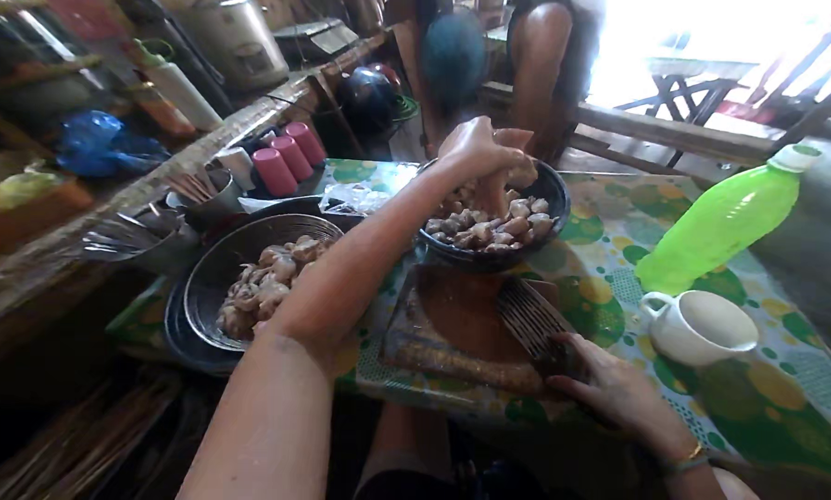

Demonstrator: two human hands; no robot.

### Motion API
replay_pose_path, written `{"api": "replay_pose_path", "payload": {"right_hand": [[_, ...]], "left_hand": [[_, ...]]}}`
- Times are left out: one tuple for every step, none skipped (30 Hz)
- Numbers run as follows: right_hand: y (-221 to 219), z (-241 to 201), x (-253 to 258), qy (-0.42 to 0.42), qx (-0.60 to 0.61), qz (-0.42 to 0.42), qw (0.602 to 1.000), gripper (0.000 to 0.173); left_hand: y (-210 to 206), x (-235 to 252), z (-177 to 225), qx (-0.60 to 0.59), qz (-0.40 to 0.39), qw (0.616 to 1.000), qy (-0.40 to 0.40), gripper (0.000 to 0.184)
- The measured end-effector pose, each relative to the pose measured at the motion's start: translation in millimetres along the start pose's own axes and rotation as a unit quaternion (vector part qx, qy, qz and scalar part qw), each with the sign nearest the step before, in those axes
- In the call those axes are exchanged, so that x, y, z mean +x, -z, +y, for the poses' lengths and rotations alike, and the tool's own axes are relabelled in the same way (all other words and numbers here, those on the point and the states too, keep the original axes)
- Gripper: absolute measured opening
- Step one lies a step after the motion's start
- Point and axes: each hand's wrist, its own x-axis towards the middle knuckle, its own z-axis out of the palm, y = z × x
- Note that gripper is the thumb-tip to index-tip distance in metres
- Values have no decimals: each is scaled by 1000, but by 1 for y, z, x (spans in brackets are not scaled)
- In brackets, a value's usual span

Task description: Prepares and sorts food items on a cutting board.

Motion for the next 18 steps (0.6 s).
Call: {"api": "replay_pose_path", "payload": {"right_hand": [[0,0,0,1,0,1,1000,73],[0,1,0,-1,1,-1,1000,72],[1,1,1,-5,6,-6,1000,72],[2,1,2,-9,14,-10,1000,71],[1,3,2,-5,17,-8,1000,70],[0,4,2,-2,17,-2,1000,69],[-2,6,2,2,17,5,1000,69],[-3,7,1,7,18,14,1000,67],[-5,9,0,13,16,27,999,65],[-7,11,0,22,12,43,999,63],[-8,12,-1,25,8,54,998,61],[-9,14,-1,28,6,63,998,60],[-10,15,-1,32,3,75,997,58],[-10,16,-1,31,-1,85,996,57],[-10,16,-2,25,-5,88,996,57],[-10,15,-2,19,-11,90,996,56],[-10,14,-2,12,-16,88,996,56],[-9,13,-1,10,-20,87,996,57]], "left_hand": [[1,-15,-3,-35,7,999,-6,56],[1,-33,-7,-71,12,997,-14,50],[2,-54,-13,-107,13,994,-26,47],[2,-76,-19,-141,11,989,-36,44],[0,-98,-26,-171,11,984,-39,43],[-3,-120,-34,-197,7,980,-35,44],[-8,-140,-41,-220,-2,975,-26,44],[-13,-159,-48,-242,-19,970,-5,42],[-19,-173,-53,-261,-33,964,25,37],[-28,-182,-59,-267,-42,961,54,34],[-37,-186,-66,-265,-52,960,78,31],[-47,-187,-74,-254,-57,961,94,31],[-56,-185,-83,-230,-59,965,108,35],[-64,-180,-91,-196,-65,971,122,40],[-68,-175,-97,-153,-75,976,135,46],[-67,-172,-100,-102,-94,980,144,51],[-61,-169,-97,-46,-119,981,148,55],[-52,-167,-87,4,-131,981,143,56]]}}
